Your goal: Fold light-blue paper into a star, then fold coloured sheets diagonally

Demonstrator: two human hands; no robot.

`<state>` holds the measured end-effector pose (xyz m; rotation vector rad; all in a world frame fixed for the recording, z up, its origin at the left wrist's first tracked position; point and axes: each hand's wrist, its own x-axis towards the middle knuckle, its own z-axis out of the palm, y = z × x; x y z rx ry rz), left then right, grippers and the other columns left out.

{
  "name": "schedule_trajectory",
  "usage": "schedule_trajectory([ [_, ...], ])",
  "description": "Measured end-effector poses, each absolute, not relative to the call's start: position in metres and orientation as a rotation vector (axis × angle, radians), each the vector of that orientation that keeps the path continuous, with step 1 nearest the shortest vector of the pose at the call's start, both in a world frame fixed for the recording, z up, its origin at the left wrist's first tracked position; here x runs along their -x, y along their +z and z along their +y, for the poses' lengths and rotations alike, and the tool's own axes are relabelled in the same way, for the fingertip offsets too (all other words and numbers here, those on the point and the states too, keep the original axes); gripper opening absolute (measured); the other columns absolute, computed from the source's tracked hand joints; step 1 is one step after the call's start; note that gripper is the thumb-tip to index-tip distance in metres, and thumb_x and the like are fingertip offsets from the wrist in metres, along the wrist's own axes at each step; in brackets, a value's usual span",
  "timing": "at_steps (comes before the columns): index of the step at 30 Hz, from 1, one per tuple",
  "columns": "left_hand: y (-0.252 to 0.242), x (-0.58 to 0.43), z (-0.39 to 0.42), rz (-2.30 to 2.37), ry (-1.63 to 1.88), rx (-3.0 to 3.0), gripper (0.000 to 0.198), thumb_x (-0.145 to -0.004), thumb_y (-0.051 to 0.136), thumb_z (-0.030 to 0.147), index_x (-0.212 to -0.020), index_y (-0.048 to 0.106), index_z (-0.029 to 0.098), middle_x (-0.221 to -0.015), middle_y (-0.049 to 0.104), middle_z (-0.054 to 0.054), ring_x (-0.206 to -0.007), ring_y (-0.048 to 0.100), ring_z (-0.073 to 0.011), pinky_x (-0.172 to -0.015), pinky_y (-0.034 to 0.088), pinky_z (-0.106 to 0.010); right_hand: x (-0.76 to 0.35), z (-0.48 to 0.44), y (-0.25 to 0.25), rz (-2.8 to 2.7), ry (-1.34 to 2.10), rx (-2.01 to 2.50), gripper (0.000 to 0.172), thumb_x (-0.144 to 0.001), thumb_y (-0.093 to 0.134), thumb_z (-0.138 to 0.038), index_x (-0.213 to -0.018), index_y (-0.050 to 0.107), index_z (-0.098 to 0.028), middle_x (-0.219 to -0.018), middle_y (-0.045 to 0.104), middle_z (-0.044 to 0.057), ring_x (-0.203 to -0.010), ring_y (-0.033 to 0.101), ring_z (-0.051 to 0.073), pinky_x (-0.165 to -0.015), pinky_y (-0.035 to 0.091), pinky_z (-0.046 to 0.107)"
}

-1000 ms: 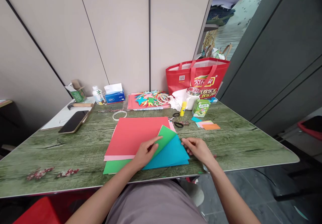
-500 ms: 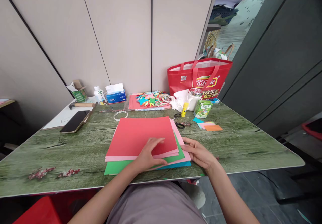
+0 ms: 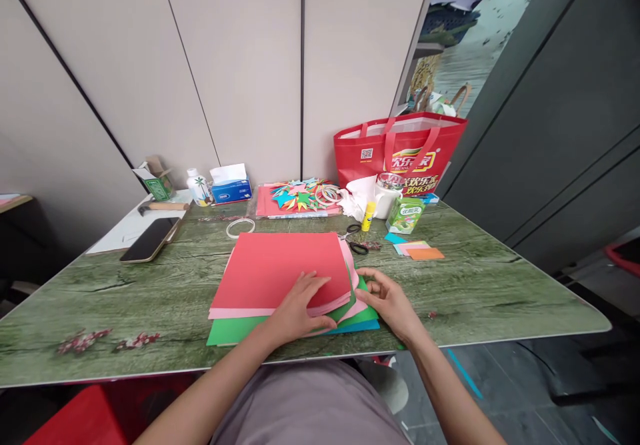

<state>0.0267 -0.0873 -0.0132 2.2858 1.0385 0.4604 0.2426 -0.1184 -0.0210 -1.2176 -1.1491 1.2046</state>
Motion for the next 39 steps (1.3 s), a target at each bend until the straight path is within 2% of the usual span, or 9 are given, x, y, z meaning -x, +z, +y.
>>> schedule_trajectory([
  [4,-0.012,-0.026,-0.089,0.964,0.477,-2.348,0.073,-0.072,0.058,0.055,-0.133,0.035,0.022,-0.142,0.033,-0.009,-0.134,0.016,-0.0269,-0.109,0.014,-0.047,-0.248,-0.121,-0.02,-1.326,1.21,1.273,0.041,-0.067,0.061,-0.055,-0.079,0.062,-0.016,-0.065,0.056,-0.001,-0.057,0.048,0.012,-0.053,0.037,0.023],
  [9,-0.012,-0.025,-0.089,0.937,0.592,-2.244,0.055,-0.083,0.049,0.046,-0.131,0.036,0.024,-0.134,0.046,-0.006,-0.131,0.027,-0.0237,-0.109,0.015,-0.046,-0.254,-0.121,-0.024,-1.435,0.854,1.404,0.035,-0.068,0.062,-0.051,-0.057,0.061,-0.017,-0.074,0.055,0.004,-0.077,0.051,0.019,-0.065,0.039,0.026],
  [13,-0.012,-0.026,-0.086,0.863,0.665,-2.175,0.058,-0.079,0.055,0.043,-0.131,0.036,0.024,-0.127,0.052,-0.007,-0.121,0.042,-0.0231,-0.109,0.01,-0.048,-0.253,-0.123,-0.023,-1.39,0.914,1.42,0.037,-0.066,0.064,-0.05,-0.051,0.055,-0.017,-0.069,0.055,0.004,-0.067,0.051,0.017,-0.059,0.039,0.026],
  [16,-0.011,-0.026,-0.085,0.853,0.715,-2.116,0.056,-0.079,0.057,0.041,-0.13,0.038,0.024,-0.122,0.056,-0.006,-0.118,0.046,-0.0224,-0.109,0.01,-0.047,-0.248,-0.123,-0.019,-1.171,1.196,1.361,0.039,-0.064,0.067,-0.051,-0.05,0.051,-0.018,-0.047,0.044,-0.004,-0.044,0.039,0.01,-0.048,0.036,0.024],
  [19,-0.006,-0.025,-0.085,0.862,0.748,-2.061,0.053,-0.08,0.055,0.039,-0.129,0.04,0.023,-0.117,0.06,-0.007,-0.114,0.05,-0.0217,-0.108,0.014,-0.046,-0.239,-0.118,-0.015,-0.951,1.406,1.217,0.038,-0.057,0.073,-0.047,-0.051,0.05,-0.018,-0.042,0.041,-0.006,-0.038,0.036,0.007,-0.044,0.035,0.023],
  [26,-0.004,-0.025,-0.086,0.882,0.742,-2.042,0.061,-0.077,0.058,0.04,-0.131,0.036,0.021,-0.122,0.055,-0.009,-0.115,0.048,-0.0226,-0.102,0.03,-0.043,-0.219,-0.106,-0.008,-0.768,1.405,0.989,0.038,-0.05,0.08,-0.037,-0.071,0.054,-0.018,-0.057,0.057,-0.003,-0.049,0.05,0.01,-0.051,0.041,0.022],
  [33,-0.009,-0.026,-0.089,0.959,0.722,-2.084,0.064,-0.081,0.052,0.042,-0.137,0.024,0.025,-0.129,0.049,-0.009,-0.118,0.045,-0.0236,-0.098,0.035,-0.041,-0.232,-0.116,-0.008,-1.296,1.109,1.075,0.021,-0.073,0.064,-0.037,-0.083,0.06,-0.019,-0.071,0.06,0.0,-0.068,0.056,0.014,-0.063,0.042,0.023],
  [36,-0.011,-0.026,-0.091,0.948,0.771,-2.119,0.059,-0.088,0.04,0.04,-0.14,0.014,0.028,-0.14,0.036,-0.006,-0.123,0.039,-0.0219,-0.1,0.033,-0.039,-0.244,-0.128,-0.003,-1.597,1.144,1.061,0.052,-0.074,0.063,-0.032,-0.121,0.044,-0.025,-0.105,0.061,0.005,-0.104,0.053,0.02,-0.089,0.039,0.032],
  [39,-0.015,-0.025,-0.09,0.916,0.75,-2.227,0.049,-0.092,0.031,0.036,-0.139,0.021,0.031,-0.142,0.033,-0.003,-0.128,0.032,-0.0214,-0.105,0.026,-0.04,-0.248,-0.137,-0.001,-1.885,1.027,1.205,0.089,-0.066,0.068,-0.026,-0.138,0.017,-0.028,-0.12,0.055,0.007,-0.12,0.041,0.024,-0.101,0.027,0.04],
])
